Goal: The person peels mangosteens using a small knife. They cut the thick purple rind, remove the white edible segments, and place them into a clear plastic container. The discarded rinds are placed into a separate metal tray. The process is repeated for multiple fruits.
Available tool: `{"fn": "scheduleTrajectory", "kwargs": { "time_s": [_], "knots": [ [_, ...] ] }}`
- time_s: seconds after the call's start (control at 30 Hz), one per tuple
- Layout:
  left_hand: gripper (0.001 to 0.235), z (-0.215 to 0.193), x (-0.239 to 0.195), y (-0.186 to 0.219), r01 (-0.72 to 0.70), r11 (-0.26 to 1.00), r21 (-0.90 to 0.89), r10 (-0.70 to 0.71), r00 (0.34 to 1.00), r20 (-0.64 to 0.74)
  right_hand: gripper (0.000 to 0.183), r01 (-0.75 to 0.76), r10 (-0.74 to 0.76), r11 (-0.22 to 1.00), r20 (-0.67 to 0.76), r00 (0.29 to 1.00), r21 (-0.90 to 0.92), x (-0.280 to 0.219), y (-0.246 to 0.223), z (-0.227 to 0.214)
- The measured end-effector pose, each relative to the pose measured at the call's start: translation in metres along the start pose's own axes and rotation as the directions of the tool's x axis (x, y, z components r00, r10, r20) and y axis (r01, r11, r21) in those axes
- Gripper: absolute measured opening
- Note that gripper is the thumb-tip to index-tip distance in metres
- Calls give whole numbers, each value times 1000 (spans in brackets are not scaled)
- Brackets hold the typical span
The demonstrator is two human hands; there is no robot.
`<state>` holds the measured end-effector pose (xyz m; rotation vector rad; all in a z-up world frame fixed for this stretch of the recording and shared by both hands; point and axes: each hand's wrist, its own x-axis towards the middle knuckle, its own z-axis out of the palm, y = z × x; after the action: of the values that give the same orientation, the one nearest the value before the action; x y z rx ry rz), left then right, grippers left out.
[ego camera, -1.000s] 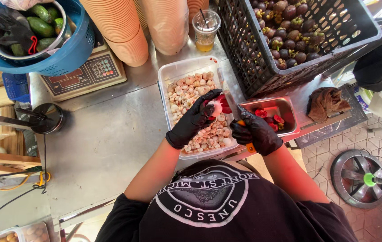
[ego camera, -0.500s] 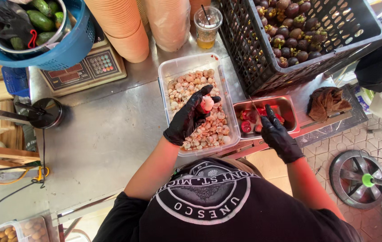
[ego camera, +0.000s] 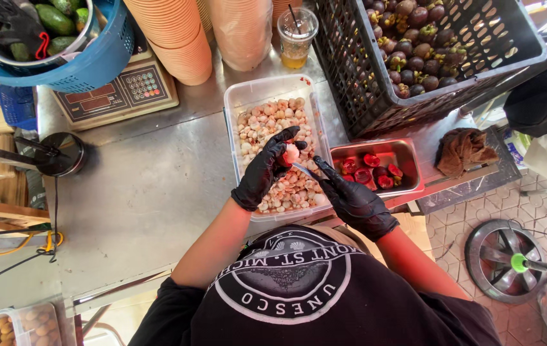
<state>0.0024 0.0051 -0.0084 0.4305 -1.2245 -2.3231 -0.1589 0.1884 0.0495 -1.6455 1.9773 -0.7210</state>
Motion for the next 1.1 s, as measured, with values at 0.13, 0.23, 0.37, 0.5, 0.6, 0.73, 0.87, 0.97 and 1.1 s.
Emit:
{"fn": "scheduleTrajectory", "kwargs": {
  "time_s": [0.13,0.23,0.37,0.5,0.6,0.73,0.87,0.97,1.1],
  "knots": [
    [49,-4,0,-7,7,998,64,-5,1000,-23,61,127,-128,985,5,992,116,8,2,5],
    [49,-6,0,-15,-9,997,82,15,998,-68,51,474,-441,778,-178,880,412,13,10,10],
    [50,-12,3,-27,23,993,112,-10,992,-122,48,-182,13,483,201,980,857,18,29,19],
    [50,-26,5,-45,24,994,106,-5,985,-173,43,-670,274,51,635,722,740,25,53,39],
    [48,-36,6,-58,95,994,59,-82,977,-199,37,-678,261,-244,720,643,693,31,68,50],
    [48,-48,6,-66,80,996,25,-74,977,-200,45,-631,189,-258,679,709,731,28,65,56],
    [47,-59,3,-68,52,986,157,-14,971,-238,51,-460,254,228,404,879,858,18,41,63],
    [48,-62,-2,-72,76,982,173,-30,967,-254,52,-441,250,338,372,894,832,20,30,64],
    [47,-61,0,-78,90,991,99,-63,966,-253,52,-587,315,277,506,803,760,41,29,58]
  ]
}}
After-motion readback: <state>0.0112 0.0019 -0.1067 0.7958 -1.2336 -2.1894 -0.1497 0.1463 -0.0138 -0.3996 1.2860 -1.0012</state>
